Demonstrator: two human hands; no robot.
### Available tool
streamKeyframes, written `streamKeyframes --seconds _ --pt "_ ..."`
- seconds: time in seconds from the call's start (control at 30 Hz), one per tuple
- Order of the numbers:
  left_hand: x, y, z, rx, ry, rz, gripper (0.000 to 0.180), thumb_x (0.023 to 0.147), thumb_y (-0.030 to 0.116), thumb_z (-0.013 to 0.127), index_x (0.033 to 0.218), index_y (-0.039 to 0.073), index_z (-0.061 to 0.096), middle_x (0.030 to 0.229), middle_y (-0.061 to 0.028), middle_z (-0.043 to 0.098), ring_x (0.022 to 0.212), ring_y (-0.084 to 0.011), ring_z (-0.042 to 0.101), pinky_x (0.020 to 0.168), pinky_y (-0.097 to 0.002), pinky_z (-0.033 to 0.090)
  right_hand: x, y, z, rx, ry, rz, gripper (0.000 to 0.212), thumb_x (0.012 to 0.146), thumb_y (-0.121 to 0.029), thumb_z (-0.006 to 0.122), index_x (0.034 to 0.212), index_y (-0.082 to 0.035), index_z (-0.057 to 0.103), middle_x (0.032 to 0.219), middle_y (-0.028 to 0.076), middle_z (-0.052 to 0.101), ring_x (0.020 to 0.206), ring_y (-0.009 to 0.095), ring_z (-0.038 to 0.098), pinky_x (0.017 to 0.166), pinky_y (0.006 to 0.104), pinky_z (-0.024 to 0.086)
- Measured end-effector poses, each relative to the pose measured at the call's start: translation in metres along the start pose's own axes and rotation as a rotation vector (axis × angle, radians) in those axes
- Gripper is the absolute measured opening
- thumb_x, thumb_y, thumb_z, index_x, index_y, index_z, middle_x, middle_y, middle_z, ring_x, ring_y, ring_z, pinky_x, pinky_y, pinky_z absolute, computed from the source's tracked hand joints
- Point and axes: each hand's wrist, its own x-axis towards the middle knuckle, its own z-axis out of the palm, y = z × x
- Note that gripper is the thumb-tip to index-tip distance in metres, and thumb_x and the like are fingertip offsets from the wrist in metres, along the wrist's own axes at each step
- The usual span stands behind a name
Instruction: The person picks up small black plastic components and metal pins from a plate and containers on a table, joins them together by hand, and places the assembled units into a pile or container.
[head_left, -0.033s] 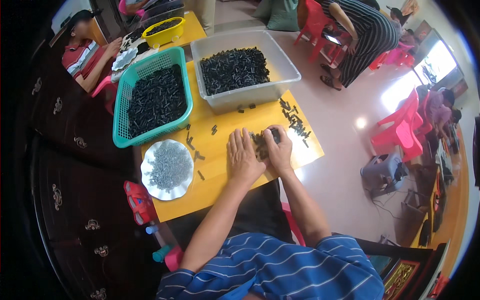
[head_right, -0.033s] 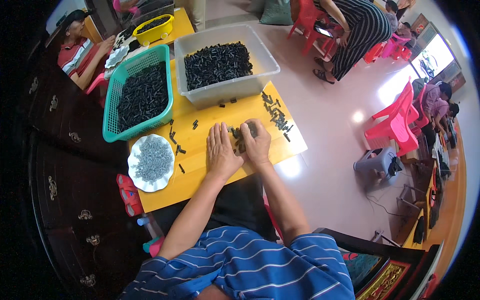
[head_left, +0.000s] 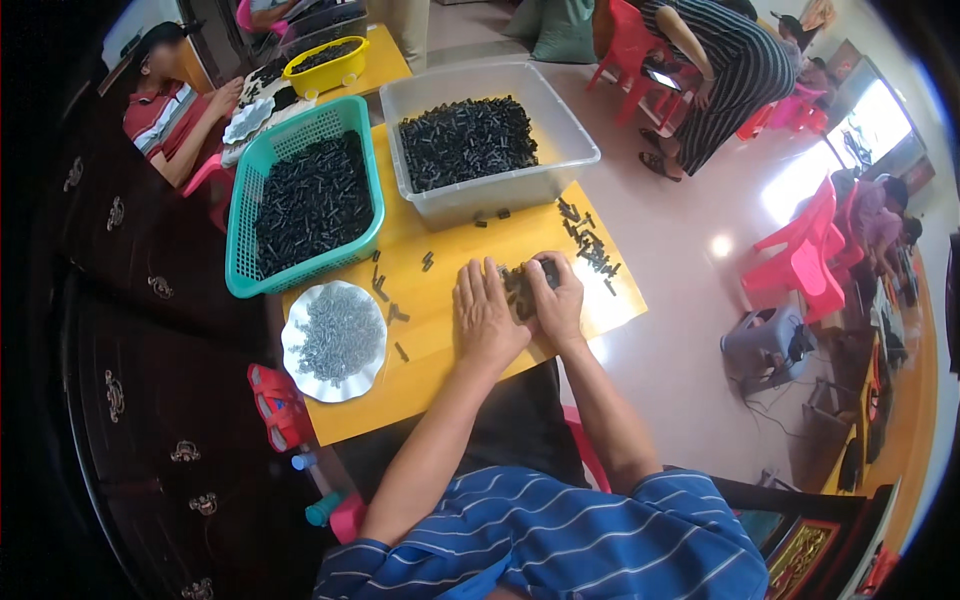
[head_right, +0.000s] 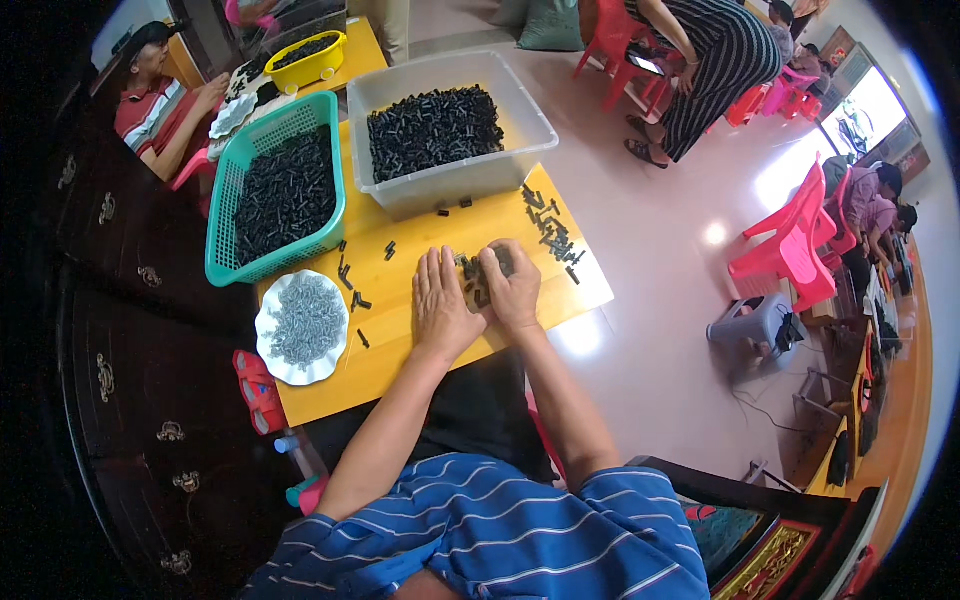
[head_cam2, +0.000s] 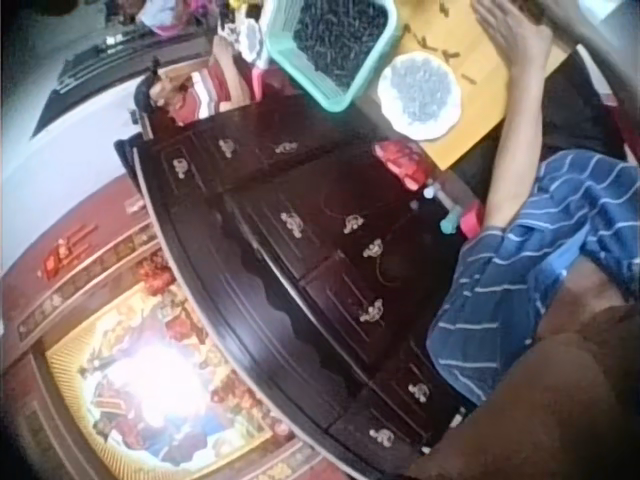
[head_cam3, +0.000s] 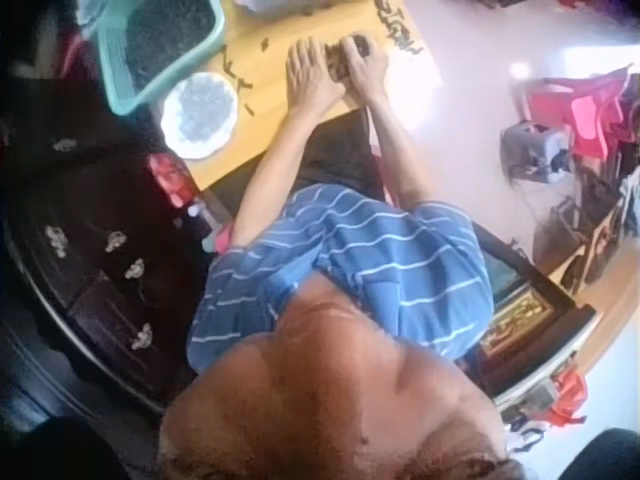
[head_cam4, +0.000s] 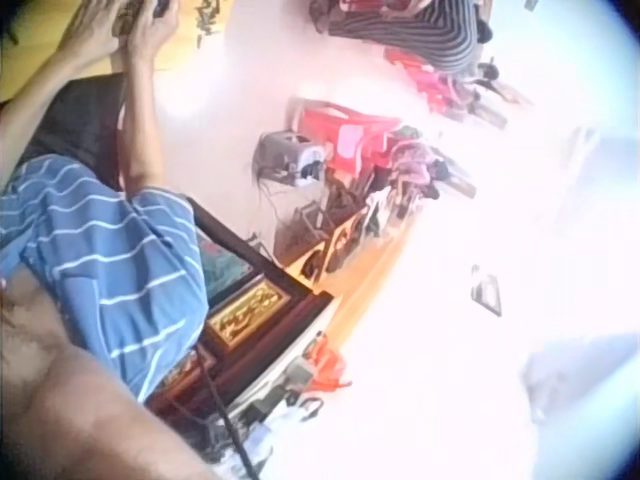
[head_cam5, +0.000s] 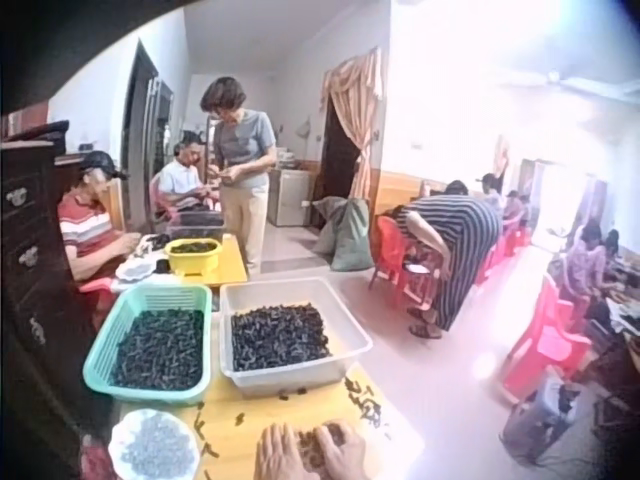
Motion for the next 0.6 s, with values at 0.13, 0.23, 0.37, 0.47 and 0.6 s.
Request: streamKeyframes --seconds 0.13,0.23,0.37,0.47,0.6 --pt "-0.0003 0.0017 0.0001 0.025 0.000 0.020 0.109 0.077 0.038 0.081 0.157 -0.004 0.020 0.161 -0.0287 0.025 0.154 -0.0413 0.019 0.126 -0.0517 0.015 -0.0016 0.0019 -0.0028 0.006 -0.009 -0.019 0.016 0.094 -0.016 0.073 0.102 -0.003 0.067 0.086 0.010 0.071 0.077 0.016 0.067 0.072 0.0295 0.054" --pt "-0.0004 0.0021 -0.0008 0.034 0.006 0.033 0.108 0.077 0.040 0.081 0.156 -0.004 0.022 0.161 -0.0291 0.027 0.153 -0.0422 0.020 0.125 -0.0527 0.016 -0.0031 0.0038 -0.0035 0.028 -0.022 -0.034 0.016 0.094 -0.015 0.072 0.103 -0.003 0.067 0.088 0.010 0.071 0.079 0.016 0.067 0.074 0.0295 0.054" --pt "-0.0003 0.0002 0.0012 0.035 0.040 0.057 0.107 0.078 0.042 0.082 0.156 -0.004 0.024 0.159 -0.0291 0.029 0.152 -0.0425 0.022 0.124 -0.0534 0.018 -0.0051 0.0036 -0.0022 0.109 -0.044 -0.006 0.015 0.094 -0.011 0.069 0.105 -0.001 0.068 0.094 0.011 0.071 0.082 0.018 0.068 0.077 0.0305 0.054" --pt "-0.0002 -0.0007 0.0019 0.040 0.036 0.067 0.107 0.079 0.044 0.081 0.156 -0.004 0.025 0.159 -0.0288 0.030 0.151 -0.0424 0.023 0.124 -0.0532 0.019 -0.0053 0.0057 -0.0026 0.112 -0.056 -0.032 0.016 0.094 -0.009 0.068 0.107 0.000 0.068 0.097 0.011 0.072 0.085 0.019 0.069 0.080 0.0313 0.055" --pt "-0.0002 -0.0015 0.0029 0.044 0.058 0.083 0.106 0.079 0.045 0.080 0.155 -0.004 0.025 0.159 -0.0286 0.030 0.151 -0.0422 0.023 0.124 -0.0530 0.019 -0.0055 0.0061 -0.0043 0.094 -0.076 -0.027 0.017 0.095 -0.010 0.067 0.108 0.000 0.068 0.099 0.012 0.072 0.090 0.019 0.070 0.083 0.0319 0.055"
